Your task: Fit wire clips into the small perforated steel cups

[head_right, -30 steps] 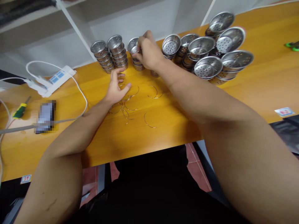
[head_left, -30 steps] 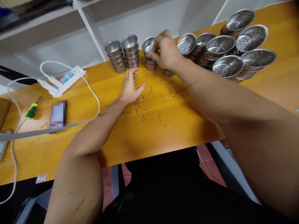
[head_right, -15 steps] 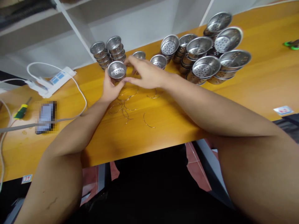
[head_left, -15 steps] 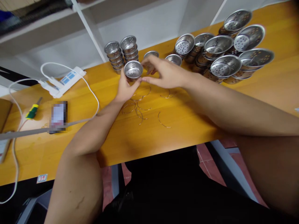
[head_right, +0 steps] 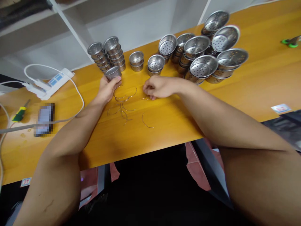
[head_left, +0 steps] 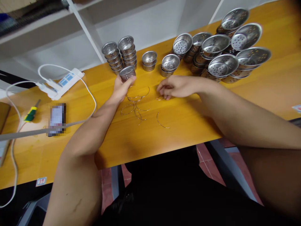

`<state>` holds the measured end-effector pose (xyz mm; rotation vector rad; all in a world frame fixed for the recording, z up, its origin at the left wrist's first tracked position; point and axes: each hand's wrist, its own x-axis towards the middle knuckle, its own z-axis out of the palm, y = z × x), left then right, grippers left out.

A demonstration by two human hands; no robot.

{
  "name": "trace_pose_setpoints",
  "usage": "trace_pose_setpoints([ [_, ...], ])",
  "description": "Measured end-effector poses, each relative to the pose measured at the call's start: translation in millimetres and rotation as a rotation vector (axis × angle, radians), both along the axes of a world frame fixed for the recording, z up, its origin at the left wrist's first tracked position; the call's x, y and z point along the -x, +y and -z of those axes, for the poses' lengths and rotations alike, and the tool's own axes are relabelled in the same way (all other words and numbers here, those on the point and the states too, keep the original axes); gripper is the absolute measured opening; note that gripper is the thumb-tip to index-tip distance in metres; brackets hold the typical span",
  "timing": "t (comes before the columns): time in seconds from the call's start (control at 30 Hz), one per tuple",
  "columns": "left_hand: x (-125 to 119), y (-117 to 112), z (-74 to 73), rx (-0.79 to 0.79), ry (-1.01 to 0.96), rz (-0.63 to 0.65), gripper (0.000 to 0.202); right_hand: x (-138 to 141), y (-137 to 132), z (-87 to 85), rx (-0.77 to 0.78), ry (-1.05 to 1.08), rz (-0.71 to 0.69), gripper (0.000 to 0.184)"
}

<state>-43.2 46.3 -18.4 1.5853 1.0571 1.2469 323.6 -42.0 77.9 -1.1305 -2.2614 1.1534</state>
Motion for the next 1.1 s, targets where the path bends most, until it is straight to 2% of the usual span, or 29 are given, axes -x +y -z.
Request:
trace_pose_setpoints([
  [0.03,-4,-9,-6.6,0.061,-0.037,0.054,0.100,8,-4,-3.9,0.120,0.035,-0.055,0.027],
  [0.1,-14,-31,-23.8,0.209,-0.141,0.155,0.092,19,-9,-10.6,0.202,0.115,-0.107,0.026],
  [0.13,-20,-42,-33.4,0.266,-0.196,0.171,0.084,21,-9,-12.6,0.169,0.151,-0.089,0.027],
  [0.2,-29,-60,-51.0,0.293,-0.281,0.121,0.070,15,-3,-13.2,-0.006,0.165,0.008,0.028],
  [0.27,-34,-70,-63.2,0.297,-0.319,0.078,0.066,3,6,-9.6,-0.189,0.087,0.116,0.028],
  [0.3,-34,-71,-66.7,0.294,-0.326,0.062,0.064,-3,11,-6.7,-0.229,0.019,0.132,0.028],
  [0.37,-33,-70,-69.4,0.291,-0.329,0.039,0.063,-7,14,0.2,-0.220,-0.106,0.098,0.028],
  [0.43,-32,-68,-69.2,0.301,-0.324,0.031,0.061,0,10,6.7,-0.167,-0.126,0.049,0.029],
  [0.57,-35,-72,-68.9,0.357,-0.312,0.064,0.054,27,-10,10.9,-0.014,0.131,-0.054,0.037],
  [0.67,-39,-76,-69.5,0.399,-0.325,0.123,0.053,29,-20,-0.5,0.068,0.233,-0.155,0.040],
  [0.73,-40,-76,-69.6,0.407,-0.332,0.146,0.053,17,-21,-15.0,0.068,0.189,-0.202,0.036],
  [0.8,-39,-76,-69.9,0.409,-0.324,0.156,0.051,3,-24,-31.3,0.117,0.084,-0.326,0.036],
  [0.9,-38,-77,-71.4,0.418,-0.299,0.168,0.048,-4,-35,-48.6,0.407,-0.100,-0.606,0.053],
  [0.97,-38,-78,-72.6,0.423,-0.294,0.171,0.045,4,-47,-50.1,0.541,-0.145,-0.718,0.058],
  [1.0,-38,-79,-73.1,0.425,-0.295,0.172,0.043,11,-52,-47.7,0.557,-0.128,-0.732,0.057],
  [1.1,-39,-80,-74.4,0.427,-0.292,0.170,0.043,35,-62,-32.4,0.453,0.058,-0.679,0.045],
])
